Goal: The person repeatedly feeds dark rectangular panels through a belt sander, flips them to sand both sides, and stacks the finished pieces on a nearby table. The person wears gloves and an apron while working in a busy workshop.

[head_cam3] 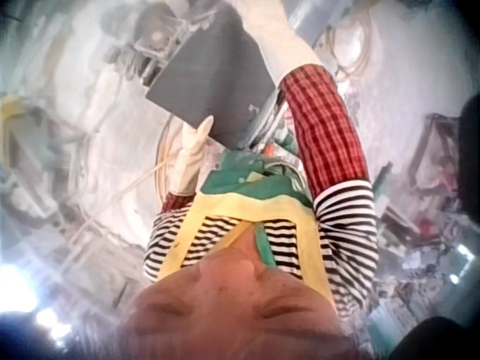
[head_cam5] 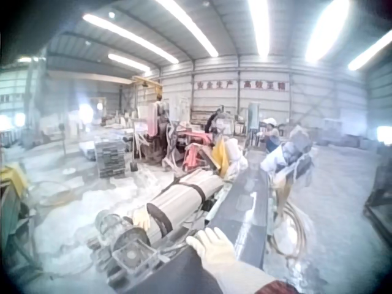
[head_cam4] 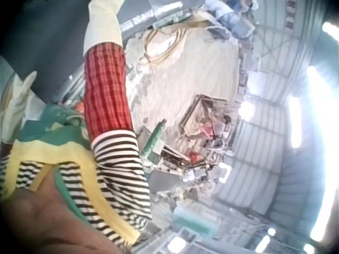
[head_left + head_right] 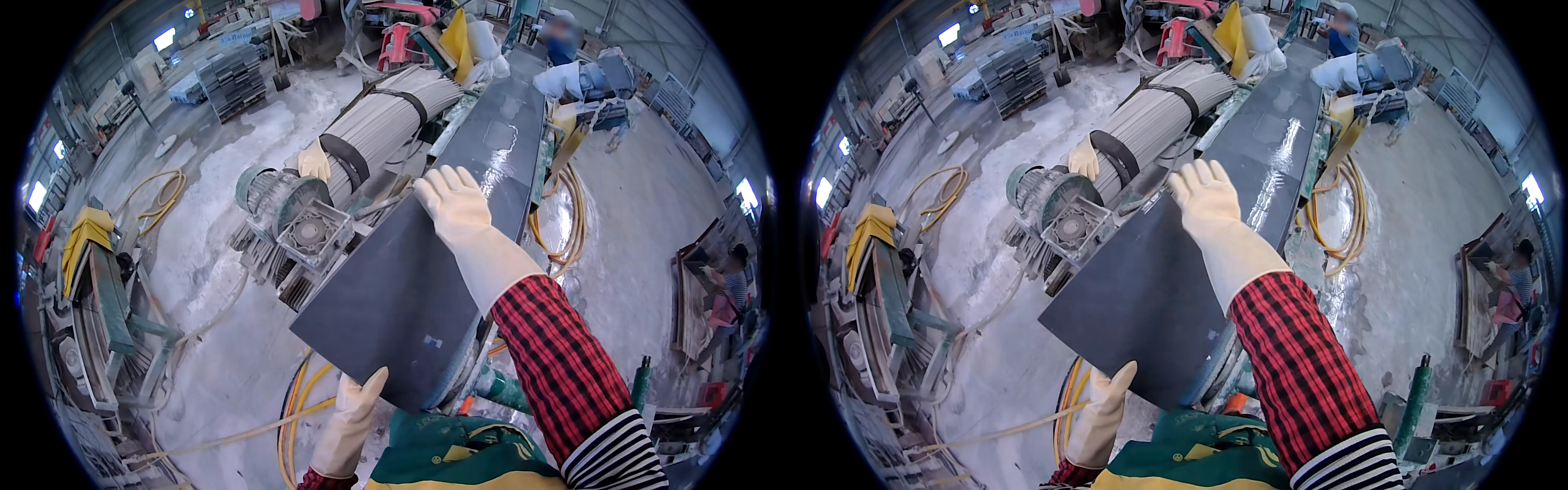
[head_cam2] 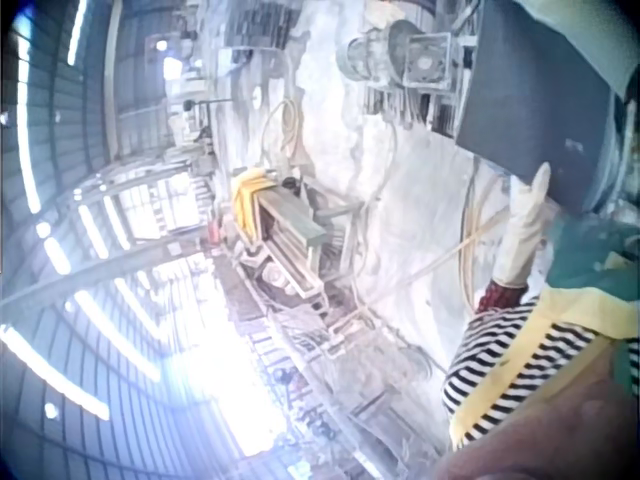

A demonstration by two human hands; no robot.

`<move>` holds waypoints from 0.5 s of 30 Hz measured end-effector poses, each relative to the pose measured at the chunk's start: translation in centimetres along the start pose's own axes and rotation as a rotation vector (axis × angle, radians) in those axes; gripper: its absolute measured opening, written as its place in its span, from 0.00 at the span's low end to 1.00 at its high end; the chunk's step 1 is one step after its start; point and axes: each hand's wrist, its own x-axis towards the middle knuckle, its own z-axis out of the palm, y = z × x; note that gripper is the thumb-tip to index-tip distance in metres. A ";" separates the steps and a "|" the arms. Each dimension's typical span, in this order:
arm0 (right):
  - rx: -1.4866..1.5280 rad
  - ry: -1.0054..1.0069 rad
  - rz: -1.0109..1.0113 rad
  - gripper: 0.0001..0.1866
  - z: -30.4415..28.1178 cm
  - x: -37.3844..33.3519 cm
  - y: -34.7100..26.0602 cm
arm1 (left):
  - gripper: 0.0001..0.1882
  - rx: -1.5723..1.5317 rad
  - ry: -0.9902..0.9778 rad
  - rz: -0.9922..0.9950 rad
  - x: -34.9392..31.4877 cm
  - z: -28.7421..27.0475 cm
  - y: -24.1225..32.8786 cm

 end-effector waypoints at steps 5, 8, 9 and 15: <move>0.140 -0.131 0.272 0.23 2.9 -6.8 1.5 | 0.20 0.094 -0.032 0.000 -0.3 -1.2 -0.9; 0.588 -0.179 0.670 0.25 -0.7 -13.8 -3.1 | 0.20 0.061 -0.005 -0.015 -0.2 -1.7 -0.8; 0.790 -0.154 0.793 0.24 -1.6 -17.3 -4.2 | 0.20 0.044 -0.010 -0.016 0.0 -1.8 -0.9; 1.646 -0.382 1.868 0.20 -9.0 -25.6 -11.2 | 0.24 -0.169 0.035 -0.141 1.1 -1.8 -0.3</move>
